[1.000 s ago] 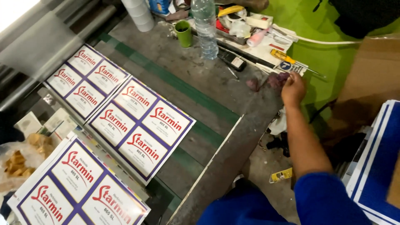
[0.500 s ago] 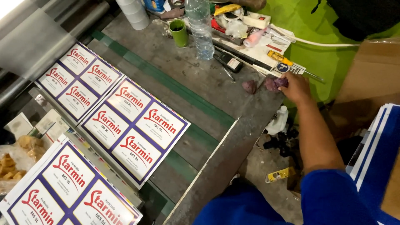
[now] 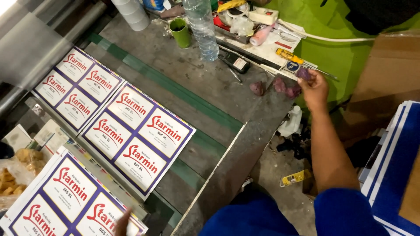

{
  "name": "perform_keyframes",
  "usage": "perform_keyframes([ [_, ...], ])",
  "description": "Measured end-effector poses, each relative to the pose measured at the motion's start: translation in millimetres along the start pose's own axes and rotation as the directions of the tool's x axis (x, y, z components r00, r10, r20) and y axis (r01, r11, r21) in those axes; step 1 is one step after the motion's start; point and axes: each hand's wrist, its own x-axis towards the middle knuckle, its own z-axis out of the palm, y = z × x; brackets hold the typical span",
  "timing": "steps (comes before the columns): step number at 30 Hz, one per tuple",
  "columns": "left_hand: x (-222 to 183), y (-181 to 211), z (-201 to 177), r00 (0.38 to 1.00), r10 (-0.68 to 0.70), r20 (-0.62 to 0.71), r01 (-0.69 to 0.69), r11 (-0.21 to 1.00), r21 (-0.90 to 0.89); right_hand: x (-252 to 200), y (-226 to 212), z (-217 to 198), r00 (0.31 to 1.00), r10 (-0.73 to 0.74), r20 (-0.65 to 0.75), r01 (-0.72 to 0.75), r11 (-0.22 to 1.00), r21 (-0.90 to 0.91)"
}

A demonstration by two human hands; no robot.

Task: Inspecting and organizing stacks of printed label sheets coming off a printing press.

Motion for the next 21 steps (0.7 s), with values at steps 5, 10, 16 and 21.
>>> perform_keyframes([
  [5, 42.1, 162.5, 138.1, 0.993, 0.065, 0.094, -0.079, 0.985, 0.155, -70.1, -80.4, 19.5, 0.942, 0.194, 0.274, -0.27, 0.922, 0.277],
  [10, 65.3, 169.3, 203.3, 0.821, -0.317, 0.475, 0.351, 0.936, 0.018, -199.9, -173.8, 71.2, 0.679, 0.259, 0.687, -0.539, 0.811, 0.227],
  [16, 63.6, 184.2, 232.8, 0.894, -0.093, 0.439, 0.272, 0.89, -0.367, -264.7, -226.4, 76.9, 0.786, -0.027, 0.618, -0.105, 0.979, 0.177],
  [21, 48.9, 176.1, 234.1, 0.91, -0.092, 0.404, 0.317, 0.784, -0.535, -270.7, -258.1, 76.7, 0.782, -0.433, 0.448, 0.437, 0.894, 0.102],
])
